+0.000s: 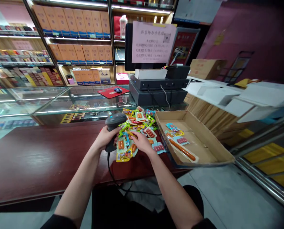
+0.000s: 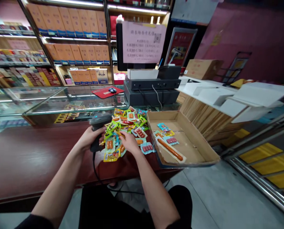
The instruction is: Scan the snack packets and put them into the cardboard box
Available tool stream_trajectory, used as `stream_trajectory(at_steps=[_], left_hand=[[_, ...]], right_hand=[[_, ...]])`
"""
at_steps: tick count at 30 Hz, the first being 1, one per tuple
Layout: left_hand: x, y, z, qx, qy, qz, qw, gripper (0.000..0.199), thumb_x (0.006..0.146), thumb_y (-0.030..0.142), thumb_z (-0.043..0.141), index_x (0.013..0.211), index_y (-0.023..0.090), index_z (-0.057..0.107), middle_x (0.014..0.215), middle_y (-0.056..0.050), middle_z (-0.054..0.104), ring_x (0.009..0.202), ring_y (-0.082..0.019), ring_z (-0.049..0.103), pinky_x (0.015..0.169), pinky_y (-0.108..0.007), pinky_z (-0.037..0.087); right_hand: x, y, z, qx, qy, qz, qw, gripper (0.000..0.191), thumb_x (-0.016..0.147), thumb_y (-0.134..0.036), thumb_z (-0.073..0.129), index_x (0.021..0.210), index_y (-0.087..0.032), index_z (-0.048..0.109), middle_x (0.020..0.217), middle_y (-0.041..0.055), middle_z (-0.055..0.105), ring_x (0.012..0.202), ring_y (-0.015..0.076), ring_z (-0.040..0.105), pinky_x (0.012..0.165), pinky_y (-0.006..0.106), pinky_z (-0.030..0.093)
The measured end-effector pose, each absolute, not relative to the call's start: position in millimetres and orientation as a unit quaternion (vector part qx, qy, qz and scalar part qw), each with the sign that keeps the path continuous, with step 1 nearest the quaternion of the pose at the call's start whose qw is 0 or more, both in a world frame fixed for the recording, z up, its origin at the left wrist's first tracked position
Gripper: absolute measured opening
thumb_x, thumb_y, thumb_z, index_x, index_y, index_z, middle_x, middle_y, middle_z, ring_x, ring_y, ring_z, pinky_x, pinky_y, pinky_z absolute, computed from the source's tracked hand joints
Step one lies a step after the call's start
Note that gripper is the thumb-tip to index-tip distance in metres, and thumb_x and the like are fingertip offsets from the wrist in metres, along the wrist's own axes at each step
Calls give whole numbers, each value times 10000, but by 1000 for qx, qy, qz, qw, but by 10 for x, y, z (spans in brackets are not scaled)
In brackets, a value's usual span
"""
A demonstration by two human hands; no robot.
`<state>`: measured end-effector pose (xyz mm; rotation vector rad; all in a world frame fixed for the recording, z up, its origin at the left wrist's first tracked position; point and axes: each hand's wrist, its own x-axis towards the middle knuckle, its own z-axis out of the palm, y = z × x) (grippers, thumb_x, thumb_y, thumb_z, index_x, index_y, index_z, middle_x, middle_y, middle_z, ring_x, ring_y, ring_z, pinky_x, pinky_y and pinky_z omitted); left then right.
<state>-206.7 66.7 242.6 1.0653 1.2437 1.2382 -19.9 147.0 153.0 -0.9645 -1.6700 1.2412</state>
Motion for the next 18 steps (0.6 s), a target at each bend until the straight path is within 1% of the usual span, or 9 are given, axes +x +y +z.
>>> stream_trajectory(at_steps=[1, 3, 5, 7, 9, 11, 13, 16, 18], left_hand=[[-2059, 758, 2462, 453, 512, 512, 519, 388, 720, 460, 737, 631, 167, 499, 468, 32, 483, 392, -76, 435, 411, -208, 371], [-2030, 950, 2518, 470, 507, 505, 516, 386, 704, 445, 750, 626, 165, 495, 486, 31, 484, 397, -71, 435, 410, -206, 368], [-1987, 1142, 2532, 479, 514, 496, 510, 386, 677, 431, 770, 628, 167, 493, 502, 30, 492, 398, -72, 439, 404, -209, 367], [-1944, 1312, 2501, 484, 527, 484, 503, 387, 651, 421, 789, 645, 171, 493, 515, 31, 503, 397, -76, 447, 401, -213, 372], [-1916, 1441, 2445, 489, 534, 474, 501, 393, 632, 414, 804, 676, 179, 492, 526, 35, 515, 396, -81, 454, 401, -218, 379], [-1915, 1522, 2385, 493, 537, 468, 499, 401, 630, 416, 807, 701, 187, 485, 526, 40, 520, 391, -85, 456, 399, -220, 379], [-1940, 1558, 2330, 499, 539, 462, 498, 399, 648, 429, 793, 701, 192, 476, 518, 42, 517, 390, -87, 457, 397, -218, 377], [-2013, 1558, 2254, 505, 544, 453, 494, 386, 690, 455, 754, 673, 192, 472, 505, 41, 507, 392, -83, 456, 401, -214, 381], [-2067, 1544, 2219, 497, 556, 444, 496, 386, 689, 452, 754, 661, 193, 470, 497, 42, 503, 389, -83, 454, 401, -213, 382]], right_hand=[[-208, 1547, 1543, -376, -620, 533, 436, 236, 779, -212, 668, 1011, -209, 714, 1015, 53, 742, 981, 244, 669, 944, 416, 482], [-239, 1702, 1570, -359, -578, 573, 457, 239, 782, -290, 674, 1000, -197, 695, 932, 40, 749, 885, 225, 692, 853, 398, 532], [-280, 1837, 1594, -341, -556, 593, 473, 275, 755, -342, 704, 986, -193, 677, 899, 28, 749, 856, 205, 701, 830, 374, 546], [-319, 1944, 1606, -313, -499, 630, 506, 332, 669, -333, 784, 944, -188, 668, 887, 23, 749, 842, 191, 705, 832, 353, 550], [-354, 2029, 1605, -290, -425, 662, 545, 396, 570, -282, 850, 903, -184, 660, 861, 11, 748, 796, 174, 706, 803, 328, 560], [-385, 2103, 1597, -285, -371, 672, 575, 428, 529, -241, 870, 894, -185, 654, 837, -8, 745, 756, 153, 703, 767, 301, 567], [-412, 2173, 1594, -293, -352, 660, 596, 402, 565, -239, 854, 908, -193, 650, 848, -21, 744, 767, 138, 703, 757, 281, 568], [-448, 2268, 1613, -307, -312, 632, 639, 341, 618, -253, 825, 906, -195, 651, 871, -13, 742, 810, 146, 705, 744, 276, 572], [-472, 2320, 1635, -321, -292, 600, 672, 329, 630, -275, 818, 902, -190, 654, 865, -7, 737, 799, 152, 701, 711, 274, 575]])
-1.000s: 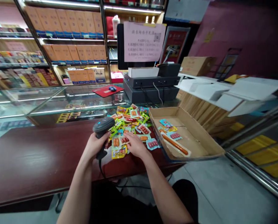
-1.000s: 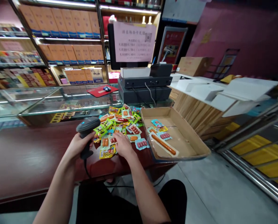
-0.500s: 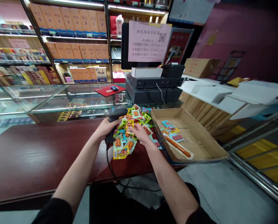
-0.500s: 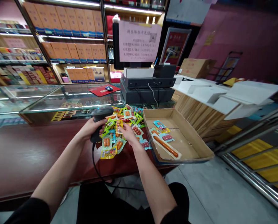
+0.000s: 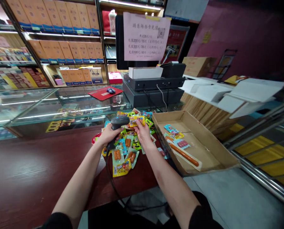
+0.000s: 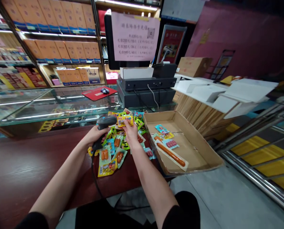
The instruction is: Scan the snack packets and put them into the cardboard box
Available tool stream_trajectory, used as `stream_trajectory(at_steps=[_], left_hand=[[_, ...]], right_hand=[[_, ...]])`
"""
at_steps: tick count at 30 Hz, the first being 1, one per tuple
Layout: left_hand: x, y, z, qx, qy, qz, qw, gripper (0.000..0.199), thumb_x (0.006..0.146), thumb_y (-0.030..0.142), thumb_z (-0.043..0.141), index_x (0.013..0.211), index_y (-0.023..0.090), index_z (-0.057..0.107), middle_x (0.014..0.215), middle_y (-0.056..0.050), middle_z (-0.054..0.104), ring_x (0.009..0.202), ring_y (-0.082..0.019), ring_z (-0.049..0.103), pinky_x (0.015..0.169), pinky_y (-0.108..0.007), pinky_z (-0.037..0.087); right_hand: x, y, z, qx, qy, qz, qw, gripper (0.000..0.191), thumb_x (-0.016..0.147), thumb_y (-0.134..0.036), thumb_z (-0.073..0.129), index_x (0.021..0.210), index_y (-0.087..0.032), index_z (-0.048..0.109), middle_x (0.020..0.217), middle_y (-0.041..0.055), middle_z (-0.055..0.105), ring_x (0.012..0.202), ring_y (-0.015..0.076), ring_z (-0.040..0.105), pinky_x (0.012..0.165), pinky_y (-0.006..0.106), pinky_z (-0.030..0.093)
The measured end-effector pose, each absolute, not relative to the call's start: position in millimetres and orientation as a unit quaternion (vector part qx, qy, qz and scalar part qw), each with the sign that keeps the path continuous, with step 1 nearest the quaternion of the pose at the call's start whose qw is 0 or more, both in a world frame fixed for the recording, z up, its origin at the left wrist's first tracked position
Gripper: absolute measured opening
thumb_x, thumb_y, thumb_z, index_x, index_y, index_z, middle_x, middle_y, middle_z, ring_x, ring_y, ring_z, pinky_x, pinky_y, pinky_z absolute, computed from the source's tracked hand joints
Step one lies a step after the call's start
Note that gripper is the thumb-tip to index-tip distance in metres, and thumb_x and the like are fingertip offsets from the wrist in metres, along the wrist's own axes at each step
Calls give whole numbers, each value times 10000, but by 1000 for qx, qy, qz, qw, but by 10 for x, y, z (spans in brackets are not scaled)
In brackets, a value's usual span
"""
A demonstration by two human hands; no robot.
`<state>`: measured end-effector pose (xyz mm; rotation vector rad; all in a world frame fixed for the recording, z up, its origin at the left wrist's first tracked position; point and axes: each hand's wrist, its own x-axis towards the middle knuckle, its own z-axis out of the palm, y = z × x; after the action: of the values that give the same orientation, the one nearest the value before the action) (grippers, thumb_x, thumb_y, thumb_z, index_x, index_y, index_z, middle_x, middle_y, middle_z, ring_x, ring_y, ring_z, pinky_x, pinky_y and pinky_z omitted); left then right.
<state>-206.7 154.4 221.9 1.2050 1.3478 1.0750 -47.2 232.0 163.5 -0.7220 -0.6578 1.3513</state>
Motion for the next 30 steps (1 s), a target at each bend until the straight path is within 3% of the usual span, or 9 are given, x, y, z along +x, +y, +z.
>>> stream_trajectory(at_steps=[9, 13, 20, 30], left_hand=[[-2162, 1567, 2316, 462, 558, 430, 539, 373, 689, 424, 755, 643, 197, 462, 487, 38, 495, 386, -86, 437, 396, -222, 361], [-2090, 1615, 2264, 500, 568, 419, 502, 350, 726, 432, 719, 628, 196, 480, 484, 27, 512, 389, -91, 445, 404, -220, 360], [-1983, 1617, 2239, 539, 603, 405, 426, 338, 745, 409, 688, 582, 191, 489, 440, 19, 520, 380, -89, 439, 426, -209, 361], [-1964, 1548, 2348, 553, 609, 399, 405, 376, 764, 437, 664, 549, 191, 478, 448, 9, 517, 388, -91, 438, 431, -213, 362]], right_hand=[[-492, 2371, 1542, -351, -318, 496, 728, 410, 606, -330, 839, 871, -192, 558, 849, -10, 693, 728, 135, 680, 708, 274, 578], [-424, 2378, 1480, -369, -346, 498, 704, 423, 624, -369, 827, 836, -209, 499, 791, -17, 673, 687, 143, 678, 700, 295, 578], [-409, 2354, 1490, -340, -369, 515, 695, 391, 690, -366, 783, 881, -221, 474, 858, -7, 690, 805, 158, 689, 796, 319, 560], [-451, 2285, 1496, -360, -392, 487, 693, 369, 661, -323, 798, 804, -215, 475, 765, -27, 667, 683, 120, 631, 670, 250, 516]])
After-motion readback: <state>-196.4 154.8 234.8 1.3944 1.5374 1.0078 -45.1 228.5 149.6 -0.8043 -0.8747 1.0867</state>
